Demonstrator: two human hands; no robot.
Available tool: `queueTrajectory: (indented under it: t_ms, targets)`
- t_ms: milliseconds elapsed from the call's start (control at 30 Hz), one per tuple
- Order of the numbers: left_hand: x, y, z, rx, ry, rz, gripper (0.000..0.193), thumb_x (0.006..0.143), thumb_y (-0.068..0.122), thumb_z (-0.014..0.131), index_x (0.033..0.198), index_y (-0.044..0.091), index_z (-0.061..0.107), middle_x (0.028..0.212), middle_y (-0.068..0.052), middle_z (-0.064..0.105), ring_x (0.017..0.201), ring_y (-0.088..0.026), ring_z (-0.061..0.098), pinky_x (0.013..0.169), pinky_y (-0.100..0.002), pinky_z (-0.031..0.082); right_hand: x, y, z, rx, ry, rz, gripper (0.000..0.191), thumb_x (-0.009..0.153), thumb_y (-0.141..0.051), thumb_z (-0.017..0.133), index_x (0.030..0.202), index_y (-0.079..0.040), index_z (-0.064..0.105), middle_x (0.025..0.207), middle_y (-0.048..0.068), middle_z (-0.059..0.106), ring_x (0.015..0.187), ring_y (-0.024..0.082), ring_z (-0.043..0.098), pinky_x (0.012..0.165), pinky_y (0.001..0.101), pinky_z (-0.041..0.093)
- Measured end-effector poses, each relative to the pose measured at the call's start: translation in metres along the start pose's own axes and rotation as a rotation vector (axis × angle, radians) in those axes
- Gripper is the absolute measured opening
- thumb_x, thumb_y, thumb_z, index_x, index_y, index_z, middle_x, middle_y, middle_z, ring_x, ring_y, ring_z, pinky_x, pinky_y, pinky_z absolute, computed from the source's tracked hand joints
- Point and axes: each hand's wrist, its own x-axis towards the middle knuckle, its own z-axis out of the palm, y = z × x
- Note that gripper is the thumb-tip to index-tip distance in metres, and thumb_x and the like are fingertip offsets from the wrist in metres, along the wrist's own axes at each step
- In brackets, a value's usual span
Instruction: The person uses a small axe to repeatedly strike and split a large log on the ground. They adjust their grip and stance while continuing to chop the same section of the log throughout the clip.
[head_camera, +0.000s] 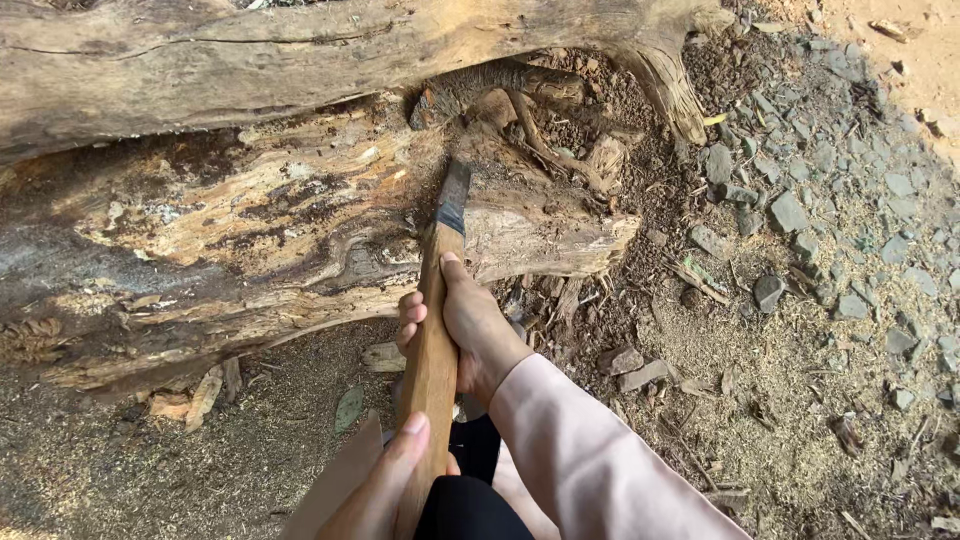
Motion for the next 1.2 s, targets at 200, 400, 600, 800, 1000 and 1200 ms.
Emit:
queueTrajectory:
  t_ms: [200,400,600,800,1000,1200]
  targets:
    - [-0.012,0.019,0.016,-0.14,-0.108,-0.037,0.051,0.091,0.061,0.06,0.1,0.011,0.052,0.069,-0.002,0.051,0.049,-0.01,0.046,0.043,-0.025,0.04,0.014,-0.015,0.003,-0.013,0.031,0.016,0.047,0.107,-0.059,0.034,0.101,-0.013,0.04,0.067,-0.003,0.049,0.051,0.007,0.047,0.044,0.0255,0.046]
    - [-0.002,0.021,0.067,-0.415,-0.125,-0.088,0.051,0.091,0.061,0.061,0.099,0.012,0.048,0.07,-0.002,0.049,0.05,-0.009,0.042,0.043,-0.025,0.037,0.051,-0.075,-0.016,-0.1,-0.071,0.012,0.042,0.108,-0.054,0.031,0.101,-0.014,0.039,0.065,-0.003,0.047,0.05,0.009,0.046,0.043,0.0257,0.046]
    - [-0.039,-0.012,0.104,-0.331,-0.103,-0.025,0.06,0.089,0.064,0.06,0.095,0.005,0.05,0.066,-0.009,0.047,0.044,-0.014,0.042,0.038,-0.027,0.036,0.027,-0.046,-0.061,-0.155,-0.082,0.024,0.038,0.109,-0.052,0.032,0.103,-0.015,0.041,0.065,-0.002,0.048,0.049,0.009,0.045,0.043,0.0275,0.045]
    - [-0.009,0.038,0.113,-0.528,-0.215,0.018,0.048,0.096,0.057,0.061,0.098,0.012,0.046,0.074,0.001,0.05,0.05,-0.006,0.045,0.043,-0.024,0.042,0.057,-0.095,-0.024,-0.182,-0.141,0.015,0.041,0.111,-0.048,0.031,0.108,-0.009,0.045,0.066,-0.002,0.051,0.05,0.009,0.047,0.044,0.0265,0.048]
    - [-0.021,-0.034,0.105,-0.396,-0.097,-0.025,0.053,0.088,0.063,0.059,0.096,0.012,0.047,0.067,-0.002,0.048,0.044,-0.011,0.042,0.039,-0.028,0.039,0.026,-0.057,-0.066,-0.181,-0.086,0.065,0.043,0.108,-0.054,0.031,0.108,-0.012,0.042,0.064,-0.003,0.05,0.048,0.008,0.046,0.041,0.0261,0.047]
    - [0.014,0.029,0.107,-0.389,-0.142,0.031,0.053,0.096,0.062,0.058,0.096,0.011,0.045,0.07,0.001,0.049,0.047,-0.008,0.044,0.043,-0.025,0.042,0.08,-0.098,-0.039,-0.235,-0.101,-0.012,0.047,0.109,-0.052,0.028,0.115,-0.01,0.046,0.065,-0.001,0.053,0.049,0.009,0.048,0.043,0.0249,0.047]
